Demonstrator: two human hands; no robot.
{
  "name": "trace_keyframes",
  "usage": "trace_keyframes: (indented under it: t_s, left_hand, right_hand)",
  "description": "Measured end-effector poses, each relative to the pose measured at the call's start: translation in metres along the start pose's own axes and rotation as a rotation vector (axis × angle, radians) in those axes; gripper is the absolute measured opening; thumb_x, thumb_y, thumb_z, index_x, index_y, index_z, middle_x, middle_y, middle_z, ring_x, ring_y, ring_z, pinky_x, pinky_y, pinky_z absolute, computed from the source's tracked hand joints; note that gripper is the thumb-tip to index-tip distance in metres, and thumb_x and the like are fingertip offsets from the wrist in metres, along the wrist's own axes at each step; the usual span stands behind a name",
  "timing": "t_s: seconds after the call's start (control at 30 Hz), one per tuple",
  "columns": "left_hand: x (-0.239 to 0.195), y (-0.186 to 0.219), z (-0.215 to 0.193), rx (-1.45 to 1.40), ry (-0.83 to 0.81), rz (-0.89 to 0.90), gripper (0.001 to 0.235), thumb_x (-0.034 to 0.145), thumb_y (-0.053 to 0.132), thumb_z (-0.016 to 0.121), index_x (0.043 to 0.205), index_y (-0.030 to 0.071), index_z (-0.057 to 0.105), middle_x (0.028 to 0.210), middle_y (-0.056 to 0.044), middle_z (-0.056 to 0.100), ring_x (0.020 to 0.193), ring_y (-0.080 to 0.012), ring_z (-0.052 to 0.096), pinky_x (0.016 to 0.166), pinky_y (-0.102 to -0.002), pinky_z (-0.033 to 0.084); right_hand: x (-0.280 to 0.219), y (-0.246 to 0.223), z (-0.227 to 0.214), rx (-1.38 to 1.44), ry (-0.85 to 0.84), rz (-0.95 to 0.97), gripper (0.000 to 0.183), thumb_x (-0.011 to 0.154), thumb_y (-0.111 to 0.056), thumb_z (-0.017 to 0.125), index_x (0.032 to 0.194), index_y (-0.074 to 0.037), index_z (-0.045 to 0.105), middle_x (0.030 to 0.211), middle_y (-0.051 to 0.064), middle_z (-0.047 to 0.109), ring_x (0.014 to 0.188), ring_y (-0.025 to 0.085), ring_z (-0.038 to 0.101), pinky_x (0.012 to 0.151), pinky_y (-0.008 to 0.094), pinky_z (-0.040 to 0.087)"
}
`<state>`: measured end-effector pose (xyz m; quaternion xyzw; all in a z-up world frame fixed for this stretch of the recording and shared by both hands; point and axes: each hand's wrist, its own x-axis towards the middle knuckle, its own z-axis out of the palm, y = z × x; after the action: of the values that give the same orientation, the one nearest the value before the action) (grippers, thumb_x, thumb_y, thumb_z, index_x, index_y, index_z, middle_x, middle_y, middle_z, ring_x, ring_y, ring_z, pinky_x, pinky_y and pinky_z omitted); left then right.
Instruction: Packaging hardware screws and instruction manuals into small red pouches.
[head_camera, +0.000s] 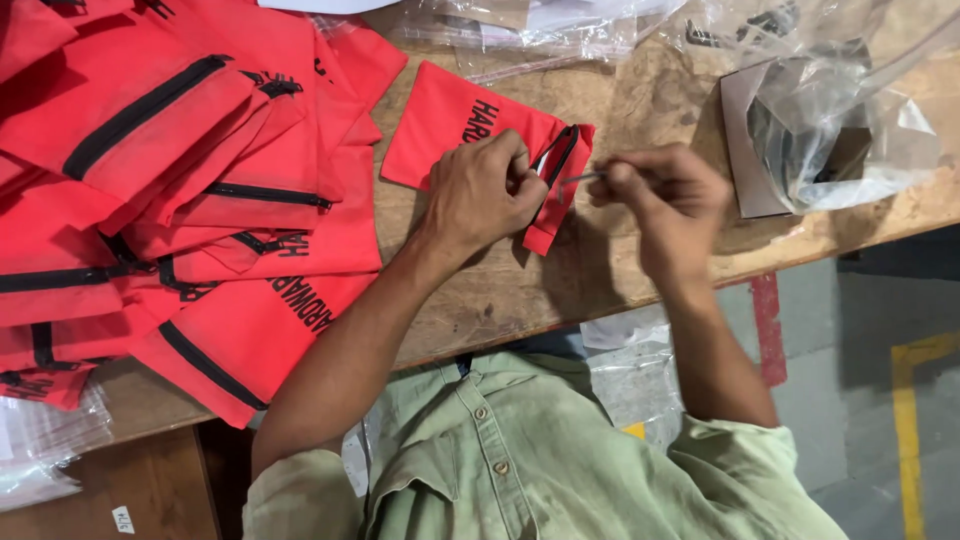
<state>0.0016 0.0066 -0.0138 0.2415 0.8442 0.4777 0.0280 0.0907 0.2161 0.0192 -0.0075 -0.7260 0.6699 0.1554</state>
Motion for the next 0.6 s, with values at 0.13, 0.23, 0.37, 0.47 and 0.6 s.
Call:
trace_keyframes:
  t_s: [0.13, 0.23, 0.37, 0.47, 0.6]
  left_hand:
    - [0.003, 0.001, -0.006, -0.106, -0.011, -0.064, 0.018, 0.082, 0.02, 0.068, 0.078, 0.006, 0.058, 0.066, -0.007, 0.067, 0.063, -0.0272, 0.069, 0.06, -0.043, 0.053]
    - [0.004, -0.008, -0.006, -0.162, -0.003, -0.045, 0.017, 0.083, 0.02, 0.068, 0.077, 0.007, 0.059, 0.064, -0.005, 0.065, 0.06, -0.0219, 0.068, 0.057, -0.04, 0.051]
    - [0.004, 0.0, -0.01, -0.182, -0.051, -0.178, 0.017, 0.085, 0.02, 0.067, 0.076, 0.008, 0.059, 0.054, -0.004, 0.058, 0.049, -0.0182, 0.06, 0.051, -0.037, 0.046]
    - [0.004, -0.004, -0.007, -0.175, 0.009, -0.078, 0.016, 0.085, 0.018, 0.068, 0.077, 0.008, 0.059, 0.051, -0.002, 0.054, 0.045, -0.0138, 0.056, 0.049, -0.034, 0.043]
    - [0.004, -0.004, -0.008, -0.28, -0.02, -0.007, 0.016, 0.086, 0.018, 0.07, 0.079, 0.008, 0.059, 0.052, 0.0, 0.053, 0.046, -0.012, 0.056, 0.048, -0.032, 0.043]
  right_hand:
    - [0.006, 0.015, 0.036, 0.15, 0.071, 0.219, 0.009, 0.102, 0.002, 0.069, 0.109, 0.007, 0.069, 0.105, 0.016, 0.075, 0.097, 0.019, 0.076, 0.089, 0.031, 0.065]
    - [0.006, 0.02, 0.041, 0.164, 0.031, 0.189, 0.012, 0.104, 0.001, 0.065, 0.114, 0.006, 0.069, 0.108, 0.014, 0.075, 0.102, 0.018, 0.075, 0.092, 0.029, 0.063]
    - [0.004, 0.029, 0.041, 0.077, 0.042, 0.172, 0.016, 0.102, 0.0, 0.067, 0.117, 0.003, 0.072, 0.11, 0.012, 0.075, 0.102, 0.016, 0.074, 0.092, 0.028, 0.063]
    - [0.003, 0.033, 0.045, -0.376, 0.038, -0.156, 0.016, 0.097, 0.004, 0.075, 0.112, 0.0, 0.075, 0.111, 0.012, 0.071, 0.103, 0.017, 0.069, 0.087, 0.028, 0.057]
    - [0.007, 0.029, 0.053, -0.731, 0.013, -0.254, 0.023, 0.085, 0.003, 0.081, 0.105, -0.006, 0.081, 0.124, 0.014, 0.054, 0.119, 0.026, 0.051, 0.098, 0.039, 0.047]
